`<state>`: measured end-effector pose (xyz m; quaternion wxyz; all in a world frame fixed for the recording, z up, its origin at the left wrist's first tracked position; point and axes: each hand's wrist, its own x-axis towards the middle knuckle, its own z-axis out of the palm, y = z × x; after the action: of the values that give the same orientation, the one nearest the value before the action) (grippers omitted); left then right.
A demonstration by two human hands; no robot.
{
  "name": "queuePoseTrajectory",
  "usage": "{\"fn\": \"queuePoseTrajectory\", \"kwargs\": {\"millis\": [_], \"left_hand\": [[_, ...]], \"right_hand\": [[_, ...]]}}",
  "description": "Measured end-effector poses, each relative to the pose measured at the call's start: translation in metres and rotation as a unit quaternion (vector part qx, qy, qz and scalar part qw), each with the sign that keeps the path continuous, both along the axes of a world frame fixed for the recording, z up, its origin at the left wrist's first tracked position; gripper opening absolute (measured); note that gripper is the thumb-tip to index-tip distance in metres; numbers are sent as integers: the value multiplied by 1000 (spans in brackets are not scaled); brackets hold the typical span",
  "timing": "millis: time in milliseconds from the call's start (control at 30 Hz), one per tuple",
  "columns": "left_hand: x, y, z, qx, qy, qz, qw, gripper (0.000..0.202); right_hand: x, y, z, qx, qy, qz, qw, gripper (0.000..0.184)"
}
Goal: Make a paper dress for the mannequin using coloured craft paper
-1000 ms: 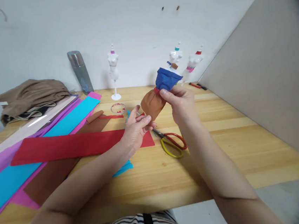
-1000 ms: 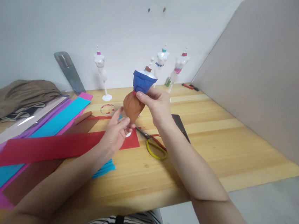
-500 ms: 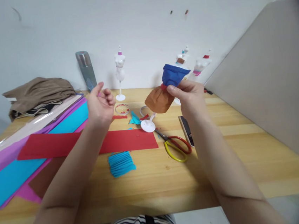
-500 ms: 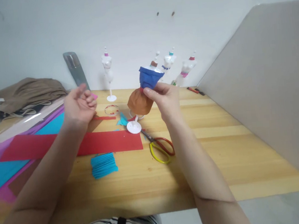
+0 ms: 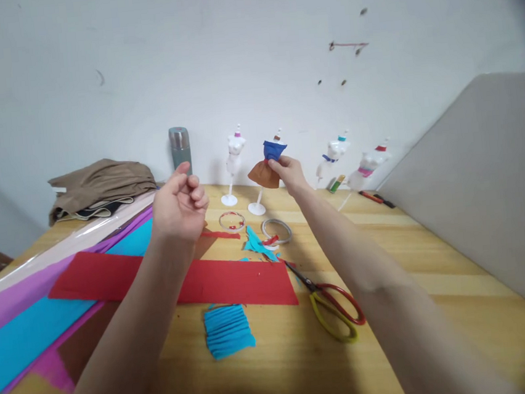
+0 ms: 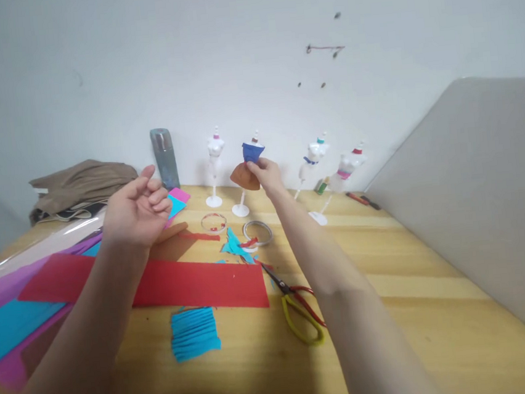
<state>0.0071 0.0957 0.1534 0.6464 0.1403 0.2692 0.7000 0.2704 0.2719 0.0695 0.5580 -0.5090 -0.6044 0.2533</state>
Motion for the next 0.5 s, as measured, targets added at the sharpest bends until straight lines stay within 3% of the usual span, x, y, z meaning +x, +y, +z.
{"fn": "queuePoseTrajectory", "kwargs": {"millis": [200,500], "left_hand": [[-4,-3,4,1,4,0,1000,20],[3,-6,6,0,10,-22,1000,20]], "right_hand": [[2,11,-2,-16,31,14,999,37],[12,-6,-4,-75,8,30,997,33]]}}
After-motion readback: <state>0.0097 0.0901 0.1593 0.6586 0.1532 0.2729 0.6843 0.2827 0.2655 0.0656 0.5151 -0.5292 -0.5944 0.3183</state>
